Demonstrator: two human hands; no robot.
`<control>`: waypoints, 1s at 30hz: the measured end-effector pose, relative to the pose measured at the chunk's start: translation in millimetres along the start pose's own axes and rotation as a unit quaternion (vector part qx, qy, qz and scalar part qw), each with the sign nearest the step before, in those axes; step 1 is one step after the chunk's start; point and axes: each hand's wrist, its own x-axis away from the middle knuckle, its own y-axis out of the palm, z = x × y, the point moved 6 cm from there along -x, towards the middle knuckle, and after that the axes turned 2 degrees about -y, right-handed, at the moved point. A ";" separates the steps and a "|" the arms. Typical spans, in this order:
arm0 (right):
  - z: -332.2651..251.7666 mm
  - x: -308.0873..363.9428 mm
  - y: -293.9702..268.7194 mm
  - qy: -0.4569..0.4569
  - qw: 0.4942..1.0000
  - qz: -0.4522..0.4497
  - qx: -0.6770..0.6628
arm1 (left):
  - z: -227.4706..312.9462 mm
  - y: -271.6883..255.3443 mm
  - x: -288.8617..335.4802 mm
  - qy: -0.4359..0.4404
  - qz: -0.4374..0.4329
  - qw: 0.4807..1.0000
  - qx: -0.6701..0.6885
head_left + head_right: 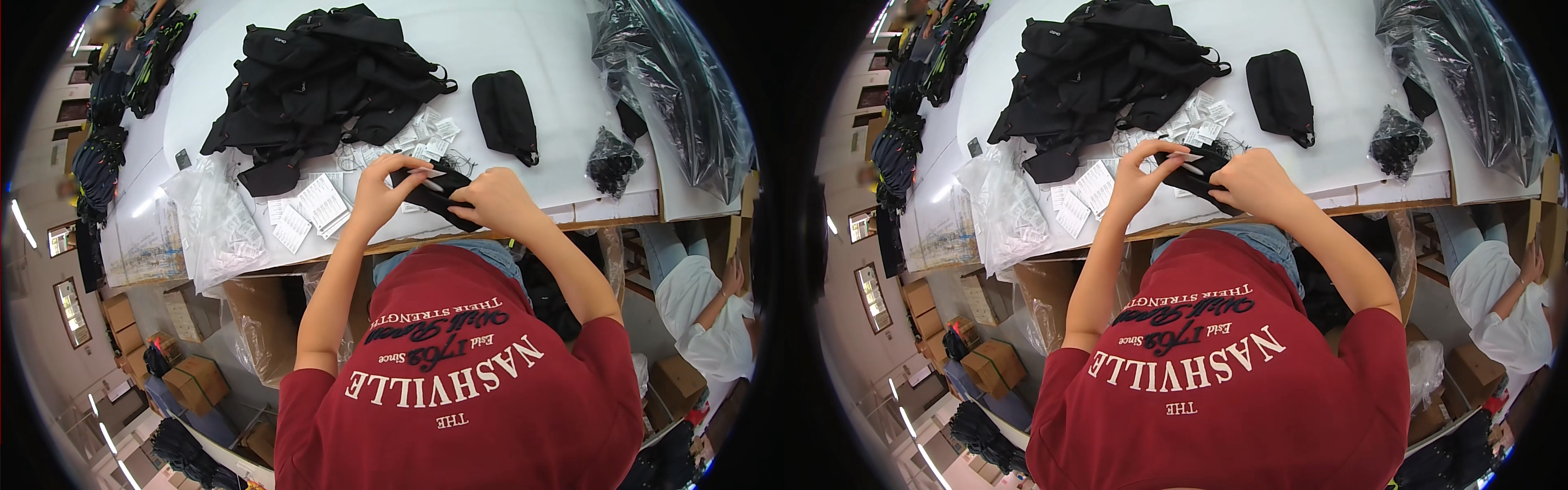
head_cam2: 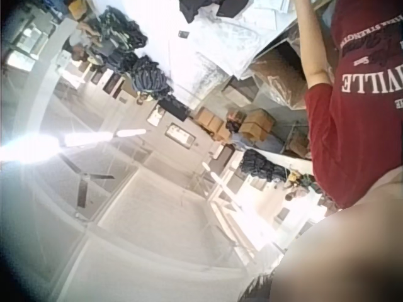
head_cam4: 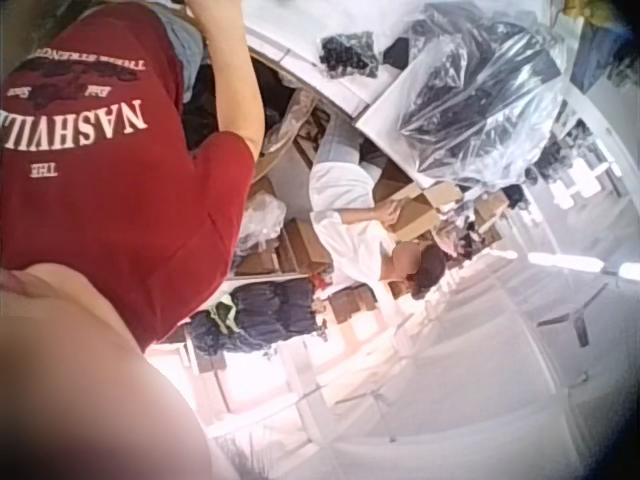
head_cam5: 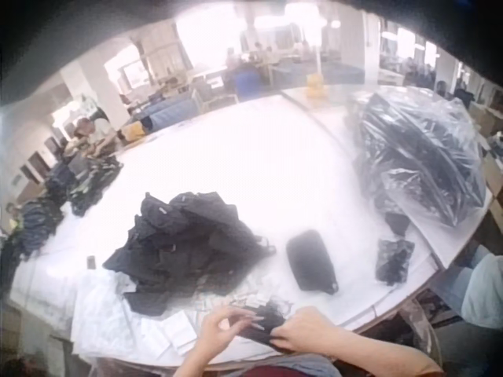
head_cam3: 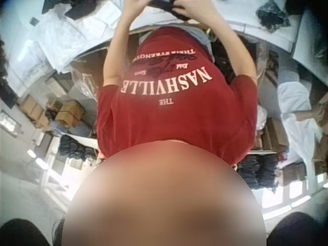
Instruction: Gathering black cases/pouches, placing them on a table, and attaching small black tags with string to them.
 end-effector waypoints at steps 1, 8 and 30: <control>-0.2 0.5 -0.2 0.000 1.000 0.000 0.000 | -1.5 -3.2 1.2 -0.028 0.017 0.998 0.053; -10.5 3.9 -21.2 0.022 0.996 0.082 -0.033 | -47.3 -61.8 29.8 -0.048 0.320 0.939 -0.117; 3.8 -19.3 -13.4 0.127 0.717 0.289 -0.621 | -5.6 16.4 50.7 -0.239 0.018 0.833 0.499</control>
